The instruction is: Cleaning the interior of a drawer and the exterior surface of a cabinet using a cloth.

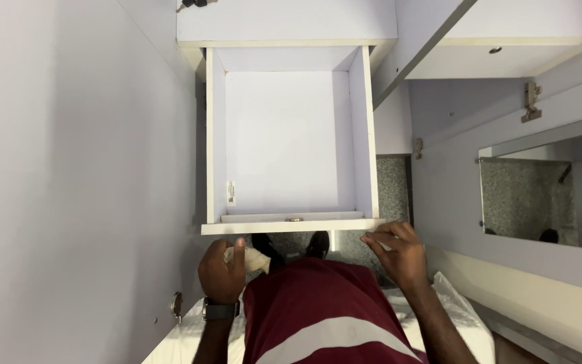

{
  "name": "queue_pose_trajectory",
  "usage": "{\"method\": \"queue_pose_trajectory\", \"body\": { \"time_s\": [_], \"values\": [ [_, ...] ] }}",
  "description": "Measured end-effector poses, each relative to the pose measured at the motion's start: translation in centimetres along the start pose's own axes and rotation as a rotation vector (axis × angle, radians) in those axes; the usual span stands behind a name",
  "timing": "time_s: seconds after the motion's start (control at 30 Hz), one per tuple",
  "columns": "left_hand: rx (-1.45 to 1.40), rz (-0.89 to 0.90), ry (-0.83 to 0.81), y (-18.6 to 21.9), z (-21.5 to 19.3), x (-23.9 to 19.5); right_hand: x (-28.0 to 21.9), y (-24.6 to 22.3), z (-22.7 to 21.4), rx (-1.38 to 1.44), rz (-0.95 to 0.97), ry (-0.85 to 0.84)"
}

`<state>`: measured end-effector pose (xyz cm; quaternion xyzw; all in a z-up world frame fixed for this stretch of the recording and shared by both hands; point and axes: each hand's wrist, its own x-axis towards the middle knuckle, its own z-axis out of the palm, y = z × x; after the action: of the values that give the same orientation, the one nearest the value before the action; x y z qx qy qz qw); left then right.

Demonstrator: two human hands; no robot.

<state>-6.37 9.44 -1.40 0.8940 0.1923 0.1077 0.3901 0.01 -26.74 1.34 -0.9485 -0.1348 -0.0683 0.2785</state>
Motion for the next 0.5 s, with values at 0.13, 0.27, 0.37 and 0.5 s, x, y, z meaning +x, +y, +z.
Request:
{"method": "queue_pose_trajectory", "body": {
  "time_s": [0.13,0.27,0.37,0.5],
  "values": [
    [-0.053,-0.380,-0.109,-1.5,2.5,-0.7,0.9,-1.0,-0.5,-0.092,-0.043,0.018],
    [-0.288,-0.203,0.086,-0.7,2.8,-0.3,1.6,-1.9,-0.7,-0.157,-0.192,0.133],
    [-0.343,-0.281,0.078,-2.6,4.0,0.0,1.8,-1.8,-0.6,-0.152,-0.234,0.165],
    [-0.466,-0.497,0.009,-3.3,4.5,2.0,2.2,-1.2,-0.1,-0.146,-0.245,0.176]
  ]
}}
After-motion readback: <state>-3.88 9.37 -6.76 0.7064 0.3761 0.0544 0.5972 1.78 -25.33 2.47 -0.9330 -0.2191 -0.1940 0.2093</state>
